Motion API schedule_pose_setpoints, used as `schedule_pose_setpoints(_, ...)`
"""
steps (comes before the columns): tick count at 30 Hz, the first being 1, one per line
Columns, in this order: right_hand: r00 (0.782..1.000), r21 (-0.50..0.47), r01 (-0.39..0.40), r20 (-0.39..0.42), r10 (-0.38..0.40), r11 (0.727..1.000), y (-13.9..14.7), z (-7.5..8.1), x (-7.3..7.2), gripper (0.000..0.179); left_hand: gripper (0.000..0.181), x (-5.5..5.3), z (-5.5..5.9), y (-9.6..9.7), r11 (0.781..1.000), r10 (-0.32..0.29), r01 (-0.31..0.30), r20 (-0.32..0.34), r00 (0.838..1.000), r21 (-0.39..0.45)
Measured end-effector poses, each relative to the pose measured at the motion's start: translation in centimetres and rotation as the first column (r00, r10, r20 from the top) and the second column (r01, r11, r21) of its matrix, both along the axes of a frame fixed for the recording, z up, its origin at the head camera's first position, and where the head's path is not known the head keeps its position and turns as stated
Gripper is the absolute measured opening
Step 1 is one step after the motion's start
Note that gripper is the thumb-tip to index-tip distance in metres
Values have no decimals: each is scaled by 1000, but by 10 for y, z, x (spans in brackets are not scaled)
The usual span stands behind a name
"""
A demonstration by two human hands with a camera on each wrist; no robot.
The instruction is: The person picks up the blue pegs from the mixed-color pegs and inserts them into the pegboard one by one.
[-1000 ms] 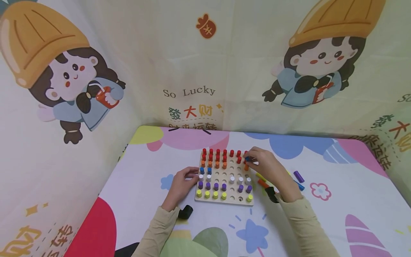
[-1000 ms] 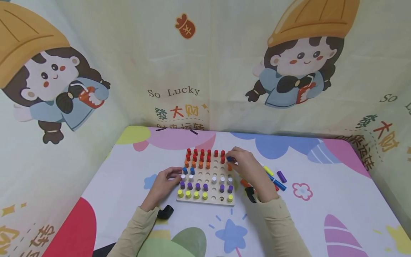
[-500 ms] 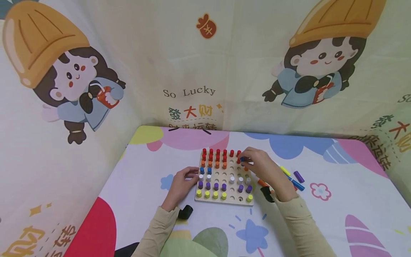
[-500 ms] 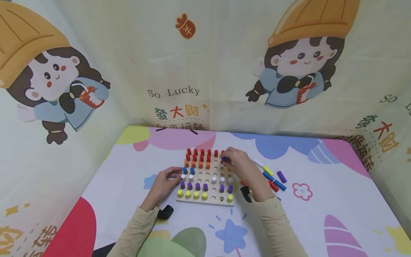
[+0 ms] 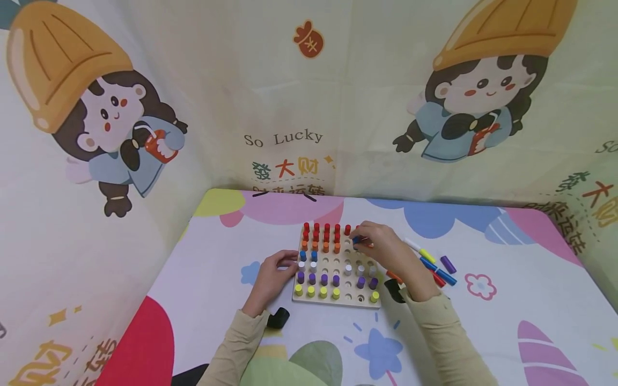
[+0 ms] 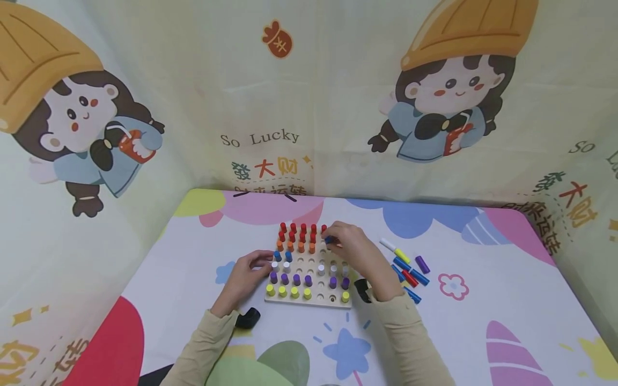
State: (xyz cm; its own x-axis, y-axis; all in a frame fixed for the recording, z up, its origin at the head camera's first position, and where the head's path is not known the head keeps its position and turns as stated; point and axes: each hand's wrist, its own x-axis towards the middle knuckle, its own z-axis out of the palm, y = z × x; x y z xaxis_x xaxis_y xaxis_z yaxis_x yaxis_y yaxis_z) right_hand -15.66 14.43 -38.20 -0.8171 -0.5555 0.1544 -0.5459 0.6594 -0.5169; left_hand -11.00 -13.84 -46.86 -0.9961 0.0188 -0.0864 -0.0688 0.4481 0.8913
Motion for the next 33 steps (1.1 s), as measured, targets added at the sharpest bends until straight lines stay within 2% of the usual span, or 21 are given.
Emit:
schedule_pose_setpoints(6,998,5,19,62,-20,1000,-8,-1,2,24,30,0,1,0,1000,3,-3,5,1000,-3)
schedule_pose_setpoints(13,998,5,-6,59,5,1000,-15,-3,2,22,30,0,1,0,1000,2,-2,18,1000,-7)
schedule_pose_setpoints(22,994,-4,-23,108,24,1000,-25,-3,1,21,30,0,2,0,1000,-3,3,6,1000,5)
schedule_pose_setpoints(33,992,-7,-32,119,33,999,-35,-3,1,19,29,0,3,0,1000,3,-3,7,1000,11)
